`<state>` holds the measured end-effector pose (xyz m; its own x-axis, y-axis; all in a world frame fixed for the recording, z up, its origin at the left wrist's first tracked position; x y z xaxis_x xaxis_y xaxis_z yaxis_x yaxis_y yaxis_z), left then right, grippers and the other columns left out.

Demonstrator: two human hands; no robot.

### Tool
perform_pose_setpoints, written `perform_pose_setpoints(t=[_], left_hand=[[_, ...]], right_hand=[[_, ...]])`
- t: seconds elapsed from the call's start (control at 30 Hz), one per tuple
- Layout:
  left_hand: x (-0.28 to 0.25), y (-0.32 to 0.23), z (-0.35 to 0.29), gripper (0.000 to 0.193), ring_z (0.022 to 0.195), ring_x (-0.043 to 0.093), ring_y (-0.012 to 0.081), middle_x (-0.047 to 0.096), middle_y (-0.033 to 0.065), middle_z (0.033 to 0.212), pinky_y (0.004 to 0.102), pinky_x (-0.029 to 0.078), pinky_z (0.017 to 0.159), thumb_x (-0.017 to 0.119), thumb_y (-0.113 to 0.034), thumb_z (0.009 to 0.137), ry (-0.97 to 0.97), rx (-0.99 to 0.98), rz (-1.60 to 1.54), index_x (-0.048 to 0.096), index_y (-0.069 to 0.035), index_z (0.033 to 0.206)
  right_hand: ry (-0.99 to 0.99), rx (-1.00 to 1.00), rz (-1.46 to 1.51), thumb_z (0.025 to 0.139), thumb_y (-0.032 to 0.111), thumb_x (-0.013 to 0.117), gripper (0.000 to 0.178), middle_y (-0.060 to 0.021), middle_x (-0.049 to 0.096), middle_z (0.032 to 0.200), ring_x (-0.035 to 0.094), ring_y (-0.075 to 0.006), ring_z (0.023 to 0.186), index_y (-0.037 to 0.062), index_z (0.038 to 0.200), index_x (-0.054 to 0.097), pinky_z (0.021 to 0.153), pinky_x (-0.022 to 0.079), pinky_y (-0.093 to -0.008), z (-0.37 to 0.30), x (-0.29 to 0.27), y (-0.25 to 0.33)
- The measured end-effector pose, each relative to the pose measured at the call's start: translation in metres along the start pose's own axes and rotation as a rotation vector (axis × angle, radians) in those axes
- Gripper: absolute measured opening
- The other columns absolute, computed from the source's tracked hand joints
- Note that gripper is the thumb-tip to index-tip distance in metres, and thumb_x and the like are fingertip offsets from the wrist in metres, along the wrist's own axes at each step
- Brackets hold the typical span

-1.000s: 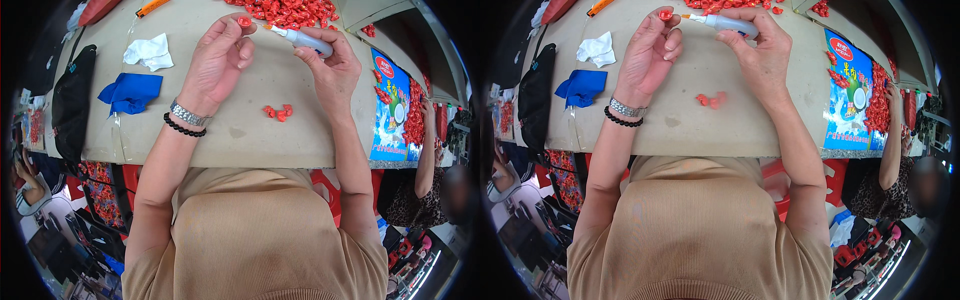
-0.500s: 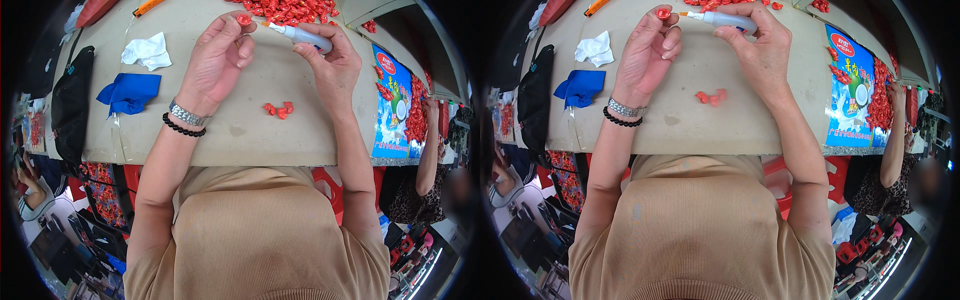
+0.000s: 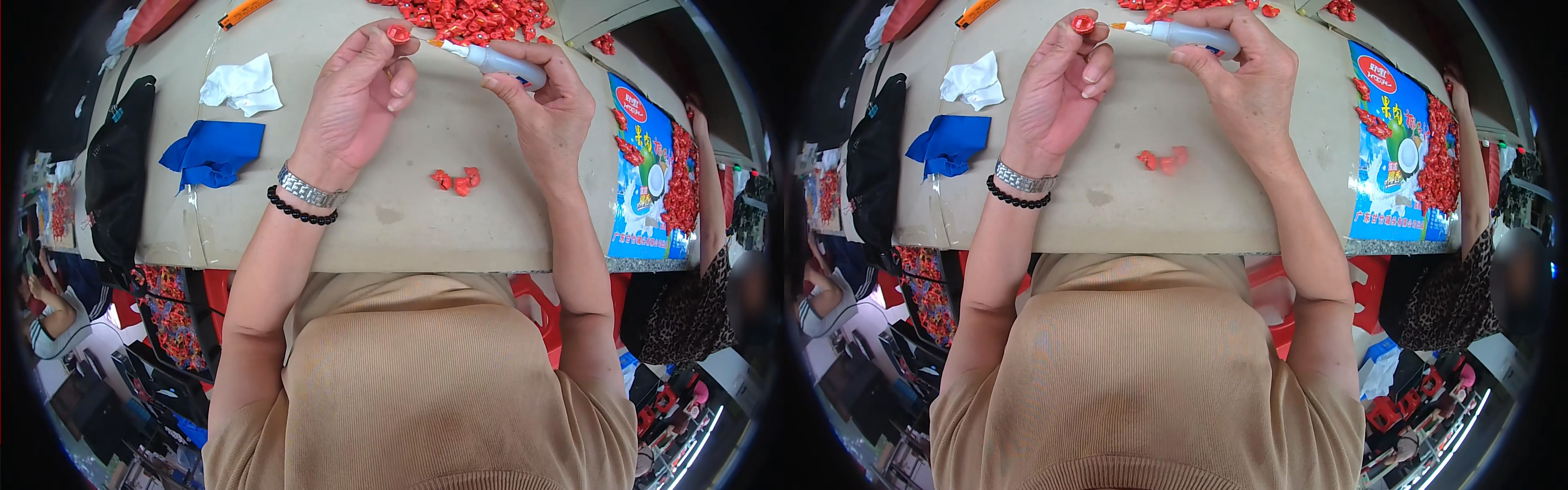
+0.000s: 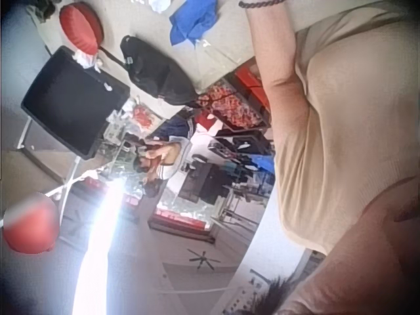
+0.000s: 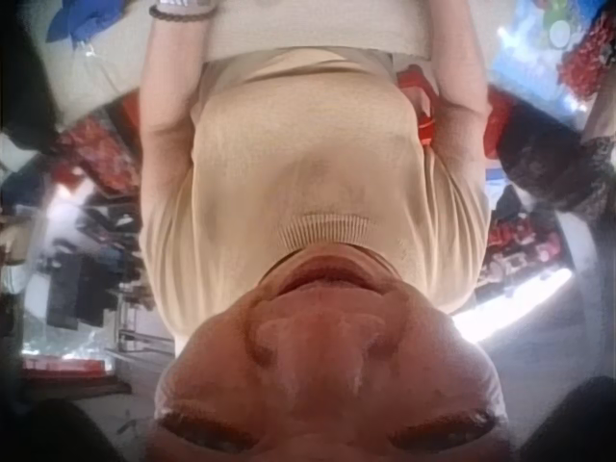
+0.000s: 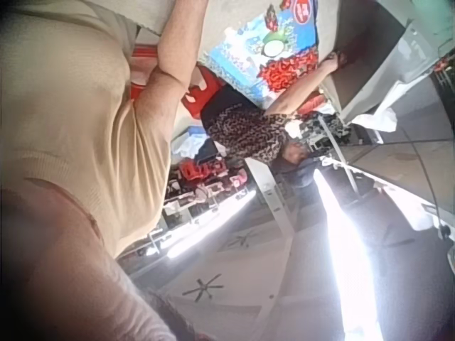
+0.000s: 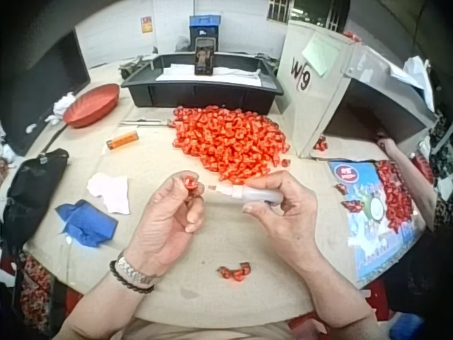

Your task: Apply glue to small red plastic toy components at a workspace.

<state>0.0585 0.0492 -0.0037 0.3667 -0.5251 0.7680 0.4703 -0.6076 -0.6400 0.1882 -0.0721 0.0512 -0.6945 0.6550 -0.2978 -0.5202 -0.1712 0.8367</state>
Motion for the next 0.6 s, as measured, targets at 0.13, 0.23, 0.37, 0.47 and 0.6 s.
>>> perform_pose_setpoints(t=[0.13,0.23,0.37,0.47,0.6], left_hand=[[0.0005,-0.0004,-0.0005,0.021,0.063,0.049,0.0099,0.062,0.0066,0.098,0.0233,0.036,0.053,0.054,-0.023,0.096,0.006,0.007,-0.002,0.059,-0.006,0.109],[0.0016,0.0004,-0.0001,0.021,0.063,0.049,0.0099,0.062,0.0065,0.098,0.0233,0.036,0.053,0.054,-0.022,0.096,0.006,0.004,-0.002,0.059,-0.006,0.109],[0.0006,0.0013,-0.0003,0.021,0.062,0.049,0.0099,0.062,0.0062,0.098,0.0232,0.036,0.053,0.054,-0.022,0.096,0.005,0.001,0.003,0.059,-0.007,0.109],[0.0021,0.0015,-0.0015,0.026,0.064,0.045,0.0090,0.064,0.0027,0.099,0.0219,0.034,0.053,0.051,-0.025,0.098,0.021,0.009,0.013,0.059,-0.005,0.113],[0.0026,0.0014,-0.0013,0.026,0.064,0.045,0.0089,0.064,0.0028,0.099,0.0217,0.034,0.053,0.051,-0.024,0.098,0.016,0.009,0.016,0.059,-0.005,0.113]], right_hand=[[-0.013,-0.021,0.035,0.076,-0.001,0.074,0.029,-0.0055,0.064,0.100,0.061,-0.0126,0.091,-0.0014,0.104,0.064,0.077,0.053,-0.0236,-0.0006,-0.0011,0.0033],[-0.027,-0.016,0.056,0.076,-0.001,0.074,0.030,-0.0055,0.064,0.100,0.061,-0.0126,0.091,-0.0012,0.104,0.064,0.077,0.053,-0.0237,-0.0004,-0.0023,0.0026],[-0.009,-0.007,0.024,0.076,-0.001,0.075,0.030,-0.0059,0.064,0.100,0.061,-0.0127,0.091,-0.0009,0.104,0.064,0.077,0.053,-0.0240,-0.0004,-0.0015,-0.0021],[0.002,-0.011,0.006,0.075,-0.002,0.075,0.030,-0.0061,0.064,0.100,0.061,-0.0127,0.091,-0.0011,0.104,0.064,0.077,0.052,-0.0240,-0.0008,-0.0009,0.0004],[-0.008,-0.008,0.021,0.075,-0.002,0.075,0.030,-0.0063,0.064,0.101,0.061,-0.0127,0.091,-0.0011,0.104,0.064,0.077,0.052,-0.0239,-0.0008,-0.0021,0.0023]])
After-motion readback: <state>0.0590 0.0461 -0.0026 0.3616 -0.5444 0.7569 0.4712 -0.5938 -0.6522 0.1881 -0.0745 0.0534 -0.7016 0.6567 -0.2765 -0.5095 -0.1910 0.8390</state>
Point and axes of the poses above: each hand's wrist, its own z-axis towards the middle knuckle, its own x-axis out of the palm, y = z × x, the point moved 7 cm from there along z, towards the middle knuckle
